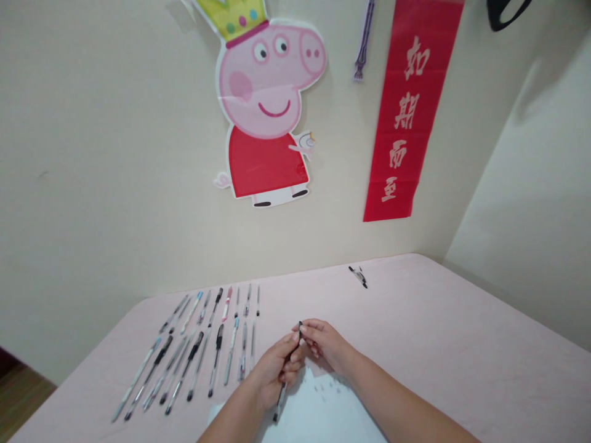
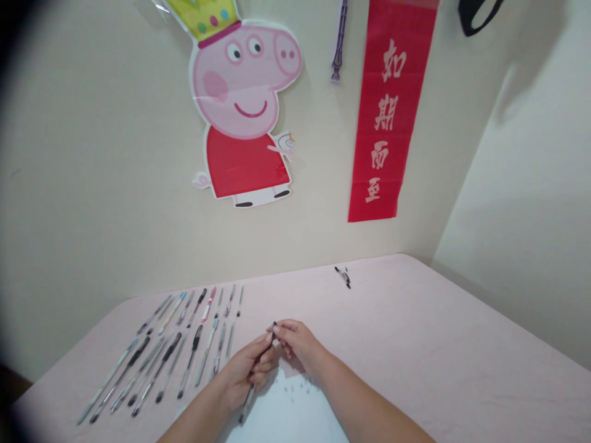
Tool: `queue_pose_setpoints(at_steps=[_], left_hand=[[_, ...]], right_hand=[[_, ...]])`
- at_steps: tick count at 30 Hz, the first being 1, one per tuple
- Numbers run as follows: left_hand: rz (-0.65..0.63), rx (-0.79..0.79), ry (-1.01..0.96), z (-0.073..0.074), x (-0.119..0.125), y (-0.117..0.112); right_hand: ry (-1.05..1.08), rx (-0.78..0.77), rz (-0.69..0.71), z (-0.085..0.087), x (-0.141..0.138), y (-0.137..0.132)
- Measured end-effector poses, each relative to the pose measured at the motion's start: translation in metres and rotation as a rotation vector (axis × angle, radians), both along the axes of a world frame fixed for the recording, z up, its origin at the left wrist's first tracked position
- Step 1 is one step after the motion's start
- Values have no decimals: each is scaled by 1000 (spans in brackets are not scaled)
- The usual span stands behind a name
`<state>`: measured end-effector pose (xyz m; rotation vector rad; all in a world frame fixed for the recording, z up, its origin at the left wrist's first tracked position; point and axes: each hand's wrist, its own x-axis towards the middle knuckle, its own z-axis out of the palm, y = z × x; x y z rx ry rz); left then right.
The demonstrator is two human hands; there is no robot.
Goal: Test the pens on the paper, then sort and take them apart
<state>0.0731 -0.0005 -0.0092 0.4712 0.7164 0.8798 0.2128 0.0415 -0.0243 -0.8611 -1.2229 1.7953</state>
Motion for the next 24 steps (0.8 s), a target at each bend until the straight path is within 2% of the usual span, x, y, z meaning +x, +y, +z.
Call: queue_pose_setpoints(at_steps=[10, 18, 21, 24], left_hand=[[21, 46, -17, 0, 4, -3], [-4, -90, -78, -6, 1, 2], [26, -124, -99, -7, 0, 3], [63, -119, -129, -8, 0, 4]], right_hand=[[-76, 21, -58, 1, -1, 1], [-54, 10, -220, -6, 7, 12], [-170, 135, -318, -8, 12, 18], [-461, 414, -393, -9, 17, 20]])
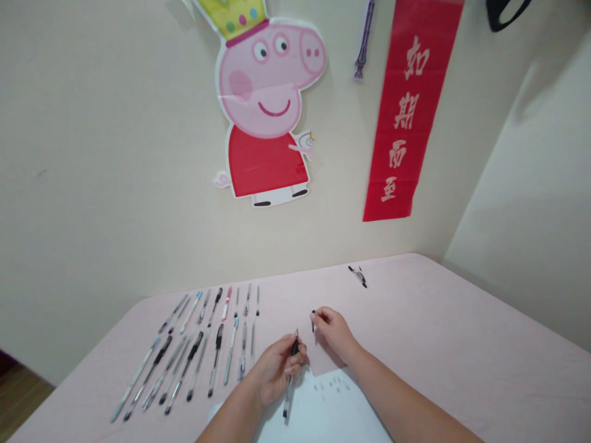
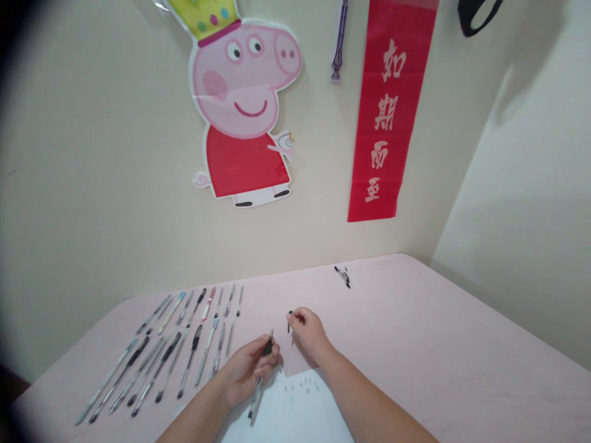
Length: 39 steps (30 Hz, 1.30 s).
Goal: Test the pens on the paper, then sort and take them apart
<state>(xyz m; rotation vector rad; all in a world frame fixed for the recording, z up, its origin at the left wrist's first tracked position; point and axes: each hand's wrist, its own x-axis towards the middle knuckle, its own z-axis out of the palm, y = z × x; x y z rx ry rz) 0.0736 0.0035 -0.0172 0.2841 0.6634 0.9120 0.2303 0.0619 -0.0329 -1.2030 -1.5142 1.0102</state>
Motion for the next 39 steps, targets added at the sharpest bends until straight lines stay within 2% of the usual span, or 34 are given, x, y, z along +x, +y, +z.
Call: queue_pose_setpoints(at_steps=[3, 6, 10, 17, 22, 26, 29, 35, 39], left_hand=[[41, 24, 2, -1, 0, 1], [69, 73, 30, -1, 0, 1], [104, 142, 85, 0, 0, 0], [155, 146, 146, 4, 1, -2], [150, 159, 176, 4, 1, -2], [147, 137, 177, 5, 2, -2], [135, 156, 174, 5, 3, -4], [67, 205, 202, 3, 4, -5], [45, 231, 246, 2, 3, -5]], right_hand=[[-410, 182, -93, 1, 5, -2], [-630, 232, -117, 3, 8, -6], [-713, 219, -91, 3, 8, -8], [-767, 218, -61, 3, 8, -10], [-590, 275, -78, 5, 6, -9], [-256, 266, 52, 4, -1, -7], [-36, 148, 143, 3, -9, -10], [298, -203, 238, 6, -22, -20], [459, -315, 293, 9, -23, -22]])
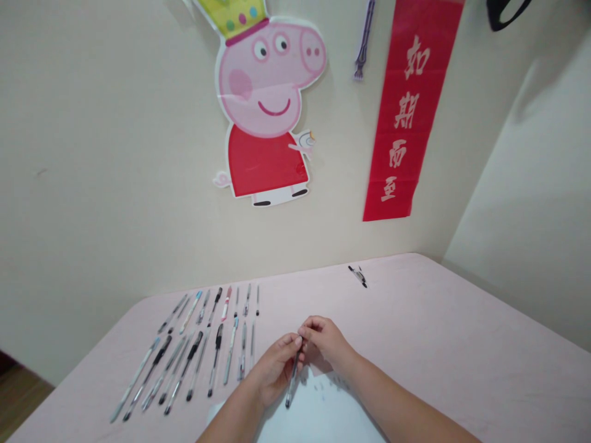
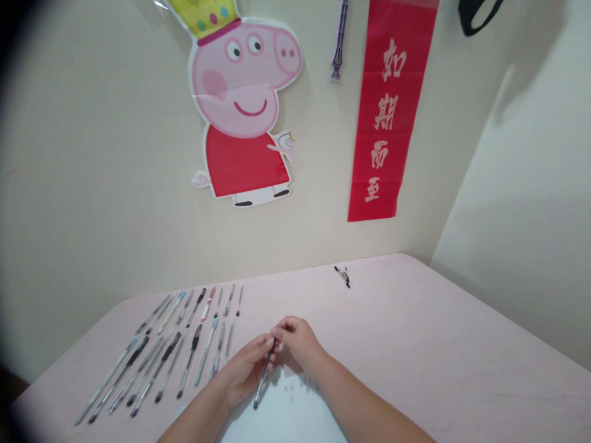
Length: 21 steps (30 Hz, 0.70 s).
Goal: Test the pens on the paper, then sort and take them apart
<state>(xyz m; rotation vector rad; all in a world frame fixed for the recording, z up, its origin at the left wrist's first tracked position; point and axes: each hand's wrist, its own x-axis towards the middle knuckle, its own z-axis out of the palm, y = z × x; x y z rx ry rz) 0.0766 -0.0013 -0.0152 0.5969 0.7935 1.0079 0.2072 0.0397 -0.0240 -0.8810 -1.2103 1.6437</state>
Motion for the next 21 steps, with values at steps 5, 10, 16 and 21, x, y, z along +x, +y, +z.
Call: queue_pose_setpoints(at_steps=[5, 10, 16, 21], left_hand=[[-13, 1, 23, 2, 0, -2], [7, -19, 53, 2, 0, -2], [-14, 4, 50, -1, 0, 0], [-11, -19, 70, 1, 1, 0]], right_hand=[[107, -98, 84, 5, 2, -2], [75, -76, 63, 9, 2, -3], [45, -83, 53, 6, 2, -2], [-15, -34, 45, 5, 4, 0]])
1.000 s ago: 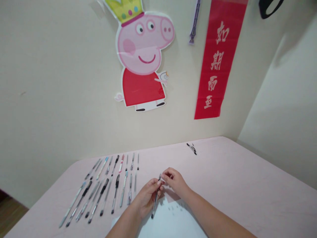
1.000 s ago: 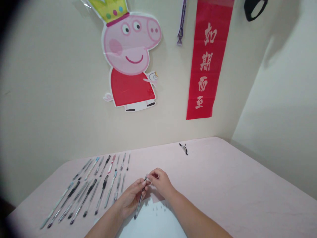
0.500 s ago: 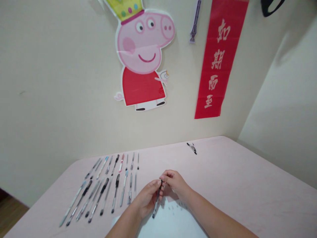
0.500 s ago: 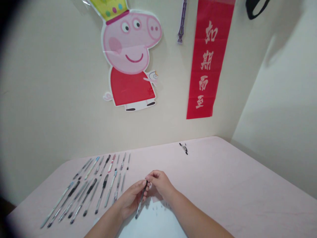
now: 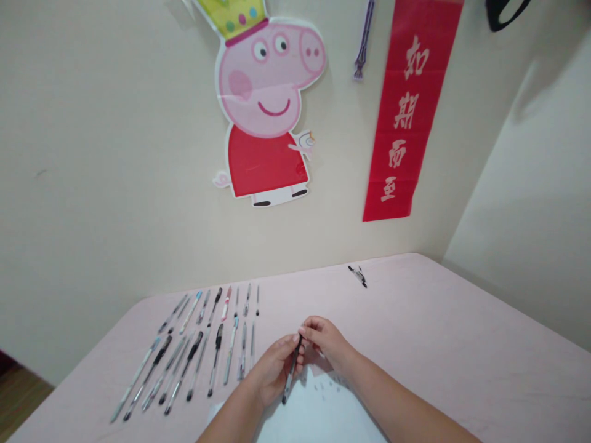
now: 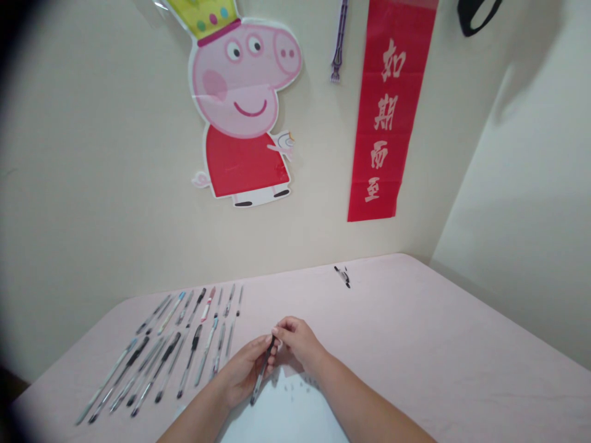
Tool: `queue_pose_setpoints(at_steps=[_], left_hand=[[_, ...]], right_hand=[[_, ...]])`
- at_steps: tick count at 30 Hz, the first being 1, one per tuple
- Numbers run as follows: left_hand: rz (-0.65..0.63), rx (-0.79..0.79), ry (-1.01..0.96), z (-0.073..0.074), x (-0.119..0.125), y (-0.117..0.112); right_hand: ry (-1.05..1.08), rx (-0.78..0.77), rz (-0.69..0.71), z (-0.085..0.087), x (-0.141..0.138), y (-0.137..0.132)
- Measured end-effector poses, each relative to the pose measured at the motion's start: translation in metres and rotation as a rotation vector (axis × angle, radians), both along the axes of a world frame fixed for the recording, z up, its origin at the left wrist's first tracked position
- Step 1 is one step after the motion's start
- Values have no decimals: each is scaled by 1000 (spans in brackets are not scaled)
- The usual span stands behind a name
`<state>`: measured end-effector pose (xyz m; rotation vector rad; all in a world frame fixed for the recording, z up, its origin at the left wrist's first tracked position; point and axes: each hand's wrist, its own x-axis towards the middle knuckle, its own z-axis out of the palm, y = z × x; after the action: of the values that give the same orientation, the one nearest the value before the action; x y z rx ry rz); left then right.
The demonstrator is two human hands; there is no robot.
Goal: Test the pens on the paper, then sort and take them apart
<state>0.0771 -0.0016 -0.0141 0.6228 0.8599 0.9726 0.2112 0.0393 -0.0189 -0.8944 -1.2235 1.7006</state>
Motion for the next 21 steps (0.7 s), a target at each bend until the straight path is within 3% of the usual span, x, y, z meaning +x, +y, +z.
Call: queue_pose_setpoints(at_steps=[21], left_hand=[[-8, 4, 2, 2, 0, -1]], right_hand=[[-24, 5, 21, -3, 0, 0]])
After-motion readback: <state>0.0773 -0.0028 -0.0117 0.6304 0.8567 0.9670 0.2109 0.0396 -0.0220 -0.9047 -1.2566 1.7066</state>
